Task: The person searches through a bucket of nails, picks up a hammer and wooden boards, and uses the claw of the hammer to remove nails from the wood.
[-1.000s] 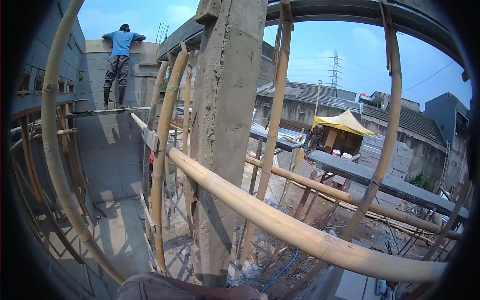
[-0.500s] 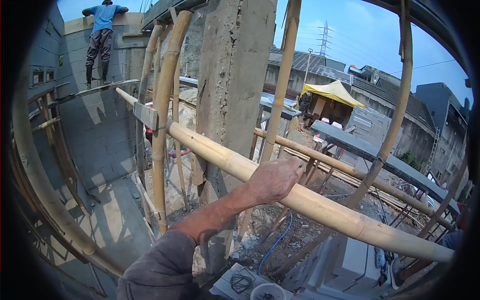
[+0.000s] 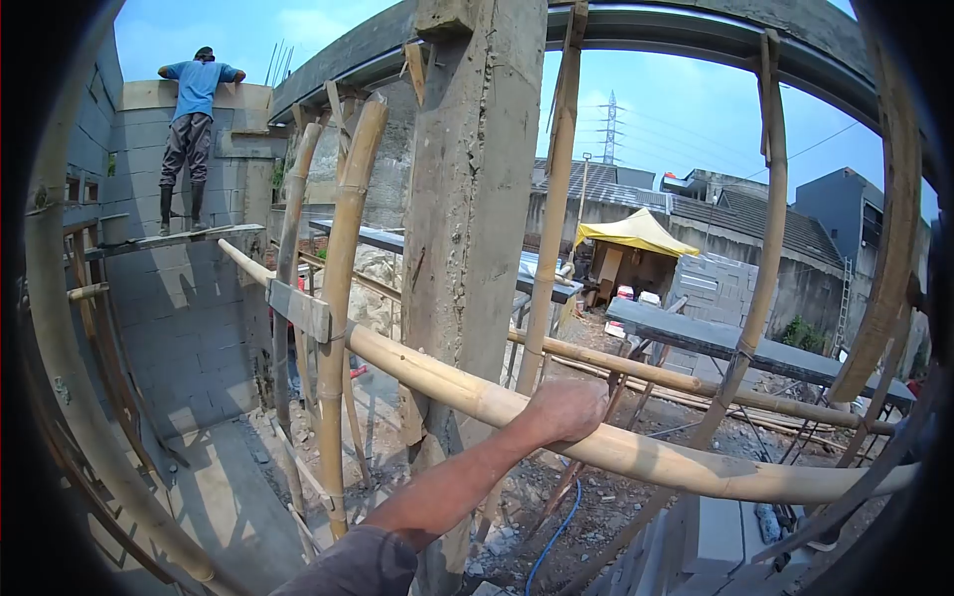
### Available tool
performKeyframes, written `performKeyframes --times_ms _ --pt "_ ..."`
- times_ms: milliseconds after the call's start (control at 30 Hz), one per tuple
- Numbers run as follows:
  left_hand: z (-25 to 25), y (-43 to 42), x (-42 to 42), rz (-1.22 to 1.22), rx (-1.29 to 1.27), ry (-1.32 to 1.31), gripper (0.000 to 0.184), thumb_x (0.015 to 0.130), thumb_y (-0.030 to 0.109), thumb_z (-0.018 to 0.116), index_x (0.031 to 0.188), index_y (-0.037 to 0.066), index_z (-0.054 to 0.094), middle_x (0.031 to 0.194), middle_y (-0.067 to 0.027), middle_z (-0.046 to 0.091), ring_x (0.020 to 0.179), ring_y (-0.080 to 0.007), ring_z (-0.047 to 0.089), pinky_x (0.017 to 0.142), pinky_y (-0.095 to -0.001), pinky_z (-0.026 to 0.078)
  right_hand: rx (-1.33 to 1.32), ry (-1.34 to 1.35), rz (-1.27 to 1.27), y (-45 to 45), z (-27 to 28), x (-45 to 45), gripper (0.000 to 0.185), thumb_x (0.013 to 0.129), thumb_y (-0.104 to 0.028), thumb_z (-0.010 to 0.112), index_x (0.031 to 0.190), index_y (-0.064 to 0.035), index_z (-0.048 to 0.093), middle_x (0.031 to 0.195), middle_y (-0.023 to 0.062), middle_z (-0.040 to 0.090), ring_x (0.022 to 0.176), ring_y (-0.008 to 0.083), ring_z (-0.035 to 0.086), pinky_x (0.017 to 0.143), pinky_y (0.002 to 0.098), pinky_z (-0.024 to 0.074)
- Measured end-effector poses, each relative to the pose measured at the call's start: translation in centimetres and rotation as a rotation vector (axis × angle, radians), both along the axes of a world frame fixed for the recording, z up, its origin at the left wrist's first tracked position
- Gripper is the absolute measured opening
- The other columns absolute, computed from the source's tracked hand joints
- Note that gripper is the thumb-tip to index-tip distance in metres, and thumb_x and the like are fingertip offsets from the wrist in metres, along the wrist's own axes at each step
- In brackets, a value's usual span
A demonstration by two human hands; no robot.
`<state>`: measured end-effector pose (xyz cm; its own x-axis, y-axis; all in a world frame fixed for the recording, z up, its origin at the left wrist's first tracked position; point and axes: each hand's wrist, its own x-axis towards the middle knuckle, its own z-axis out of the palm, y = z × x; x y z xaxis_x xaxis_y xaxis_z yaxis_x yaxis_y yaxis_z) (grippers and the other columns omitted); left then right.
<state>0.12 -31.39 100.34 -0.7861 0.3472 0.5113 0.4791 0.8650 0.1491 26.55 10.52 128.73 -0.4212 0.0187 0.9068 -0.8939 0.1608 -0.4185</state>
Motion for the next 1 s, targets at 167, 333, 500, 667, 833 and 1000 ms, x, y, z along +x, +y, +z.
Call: performKeyframes --times_ms 167,333,500,667,833,1000 --pt "0.5 0.2 0.2 0.039 -0.005 -0.081 0.029 0.097 0.027 0.043 0.102 0.003 0.058 0.093 -0.0235 0.068 0.089 -0.0427 0.065 0.080 -0.0545 0.050 0.198 -0.009 -0.006 -3.0 9.2 -8.4 0.065 0.101 -0.049 0.046 0.147 -0.0052 0.035 0.142 0.0192 0.045 0.121 0.0377 0.055 0.093 0.0578 0.0484" --pt "0.2 -0.1 -1.1 0.026 -0.083 -0.152 0.031 0.097 0.027 0.042 0.106 0.001 0.058 0.098 -0.0245 0.067 0.096 -0.0424 0.064 0.085 -0.0529 0.049 0.218 0.079 0.062 -9.4 10.1 -19.4 0.067 0.093 -0.055 0.058 0.123 0.0055 0.054 0.102 0.0159 0.066 0.086 0.0165 0.069 0.073 0.0302 0.0578" --pt "-0.3 -1.0 -2.0 -0.071 -0.014 -0.113 0.031 0.098 0.026 0.039 0.103 0.000 0.056 0.100 -0.0256 0.064 0.095 -0.0436 0.062 0.085 -0.0525 0.048 -0.052 0.102 0.017 -18.6 7.0 -28.2 0.057 0.091 -0.046 0.062 0.118 0.0043 0.058 0.094 0.0122 0.066 0.080 0.0163 0.066 0.073 0.0306 0.0529" --pt "0.5 -1.5 -1.4 -0.134 0.058 -0.115 0.033 0.100 0.029 0.038 0.100 0.001 0.055 0.098 -0.0252 0.064 0.094 -0.0446 0.061 0.085 -0.0535 0.046 -0.136 0.016 0.034 -23.7 4.7 -38.5 0.056 0.090 -0.044 0.066 0.115 0.0057 0.061 0.095 0.0118 0.067 0.084 0.0180 0.063 0.079 0.0303 0.0488" --pt "0.2 -2.3 -2.4 -0.114 0.115 -0.206 0.033 0.101 0.031 0.038 0.102 0.003 0.055 0.099 -0.0245 0.064 0.096 -0.0450 0.061 0.085 -0.0550 0.045 -0.181 -0.037 0.104 -27.9 2.5 -46.7 0.057 0.088 -0.047 0.068 0.110 0.0054 0.064 0.091 0.0105 0.068 0.081 0.0175 0.062 0.077 0.0317 0.0488" --pt "1.6 -1.1 0.0 0.024 0.038 -0.272 0.034 0.102 0.032 0.039 0.107 0.003 0.055 0.095 -0.0237 0.066 0.091 -0.0448 0.064 0.079 -0.0560 0.049 -0.247 -0.095 0.146 -31.0 -0.4 -55.0 0.055 0.087 -0.046 0.069 0.108 0.0047 0.067 0.095 0.0115 0.069 0.082 0.0189 0.063 0.077 0.0325 0.0488"
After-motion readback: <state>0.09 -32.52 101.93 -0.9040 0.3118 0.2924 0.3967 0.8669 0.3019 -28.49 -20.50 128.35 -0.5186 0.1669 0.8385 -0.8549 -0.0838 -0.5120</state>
